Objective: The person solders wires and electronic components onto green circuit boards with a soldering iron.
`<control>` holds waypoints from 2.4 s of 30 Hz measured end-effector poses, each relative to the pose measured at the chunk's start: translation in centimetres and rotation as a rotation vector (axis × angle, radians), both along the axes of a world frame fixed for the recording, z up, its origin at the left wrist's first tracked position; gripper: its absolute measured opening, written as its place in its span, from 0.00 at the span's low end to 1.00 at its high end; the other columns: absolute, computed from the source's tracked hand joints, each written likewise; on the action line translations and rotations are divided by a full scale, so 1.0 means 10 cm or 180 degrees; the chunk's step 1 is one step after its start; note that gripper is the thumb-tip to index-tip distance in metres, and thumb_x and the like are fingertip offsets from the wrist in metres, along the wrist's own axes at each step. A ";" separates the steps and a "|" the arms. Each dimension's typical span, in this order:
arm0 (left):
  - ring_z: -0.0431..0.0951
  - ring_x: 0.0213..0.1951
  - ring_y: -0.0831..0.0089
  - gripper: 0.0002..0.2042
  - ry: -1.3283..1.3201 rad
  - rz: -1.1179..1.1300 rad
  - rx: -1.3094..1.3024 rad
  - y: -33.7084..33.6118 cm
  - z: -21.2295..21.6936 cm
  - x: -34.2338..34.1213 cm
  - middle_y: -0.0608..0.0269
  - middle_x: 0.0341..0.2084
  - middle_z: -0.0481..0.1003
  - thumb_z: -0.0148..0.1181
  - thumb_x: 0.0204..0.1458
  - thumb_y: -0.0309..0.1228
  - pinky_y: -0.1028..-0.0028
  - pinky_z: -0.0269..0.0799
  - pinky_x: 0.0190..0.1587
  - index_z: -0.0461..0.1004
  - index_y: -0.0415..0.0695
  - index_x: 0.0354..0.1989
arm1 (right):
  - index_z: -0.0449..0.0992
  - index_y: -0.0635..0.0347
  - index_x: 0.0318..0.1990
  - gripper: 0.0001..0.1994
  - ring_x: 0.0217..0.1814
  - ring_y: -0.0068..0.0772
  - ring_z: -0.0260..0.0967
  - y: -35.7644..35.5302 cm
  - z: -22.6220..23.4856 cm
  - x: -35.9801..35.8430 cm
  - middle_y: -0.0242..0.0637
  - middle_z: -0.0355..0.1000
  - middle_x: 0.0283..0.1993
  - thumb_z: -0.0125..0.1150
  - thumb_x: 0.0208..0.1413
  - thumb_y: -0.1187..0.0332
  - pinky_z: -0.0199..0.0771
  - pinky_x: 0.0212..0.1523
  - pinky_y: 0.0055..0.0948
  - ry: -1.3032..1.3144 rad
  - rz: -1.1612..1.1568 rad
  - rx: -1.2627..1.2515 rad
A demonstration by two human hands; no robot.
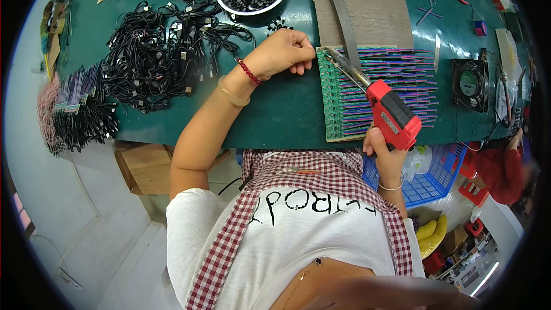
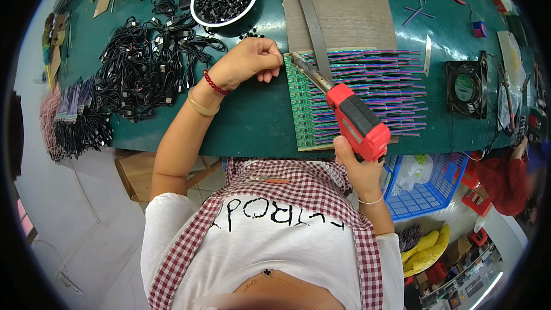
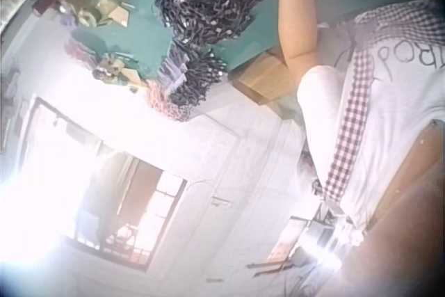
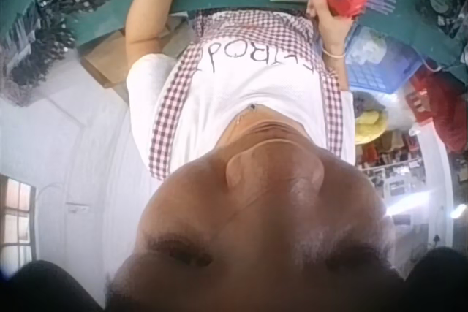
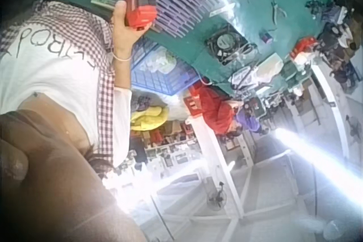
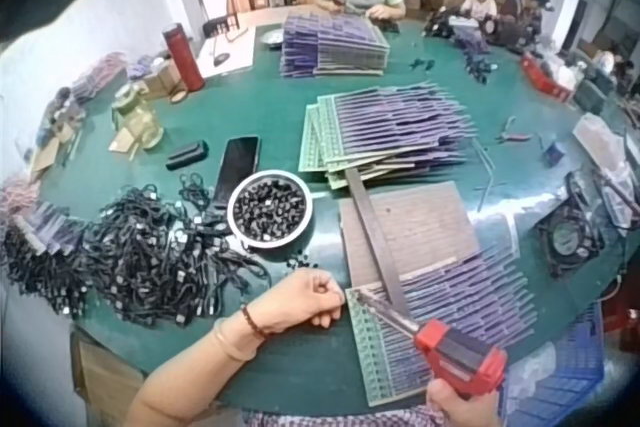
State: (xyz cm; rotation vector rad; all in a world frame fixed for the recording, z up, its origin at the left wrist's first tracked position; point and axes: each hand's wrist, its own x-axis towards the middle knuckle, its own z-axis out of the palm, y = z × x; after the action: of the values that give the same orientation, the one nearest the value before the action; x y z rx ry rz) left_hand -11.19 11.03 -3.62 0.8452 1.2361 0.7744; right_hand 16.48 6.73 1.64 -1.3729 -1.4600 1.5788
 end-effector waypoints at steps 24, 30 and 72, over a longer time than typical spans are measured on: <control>0.69 0.18 0.84 0.08 0.0069 -0.0003 0.0037 -0.01 0.03 0.01 0.65 0.17 0.72 0.52 0.49 0.30 0.85 0.62 0.20 0.68 0.42 0.21 | 0.67 0.66 0.27 0.06 0.16 0.19 0.59 -0.05 0.00 0.03 0.33 0.63 0.17 0.54 0.53 0.73 0.61 0.19 0.19 -0.0134 0.0043 0.0141; 0.69 0.18 0.84 0.07 0.0010 -0.0007 0.0028 -0.01 0.04 0.01 0.65 0.18 0.72 0.53 0.48 0.29 0.85 0.63 0.20 0.68 0.42 0.21 | 0.67 0.64 0.24 0.09 0.16 0.20 0.59 -0.05 0.03 -0.01 0.33 0.63 0.17 0.54 0.53 0.71 0.59 0.18 0.19 -0.0121 -0.0018 0.0023; 0.69 0.18 0.84 0.05 0.0067 0.0034 0.0031 -0.02 0.04 0.03 0.66 0.17 0.72 0.53 0.46 0.27 0.85 0.62 0.20 0.68 0.42 0.21 | 0.63 0.71 0.48 0.16 0.16 0.20 0.56 -0.12 0.03 0.07 0.34 0.63 0.19 0.52 0.54 0.73 0.60 0.20 0.22 0.0041 -0.0029 0.0126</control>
State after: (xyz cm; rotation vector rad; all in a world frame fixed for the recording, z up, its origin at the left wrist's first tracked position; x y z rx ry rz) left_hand -10.86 10.80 -3.20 0.8573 1.2572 0.7824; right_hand 17.20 5.49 1.91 -1.3428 -1.4676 1.5422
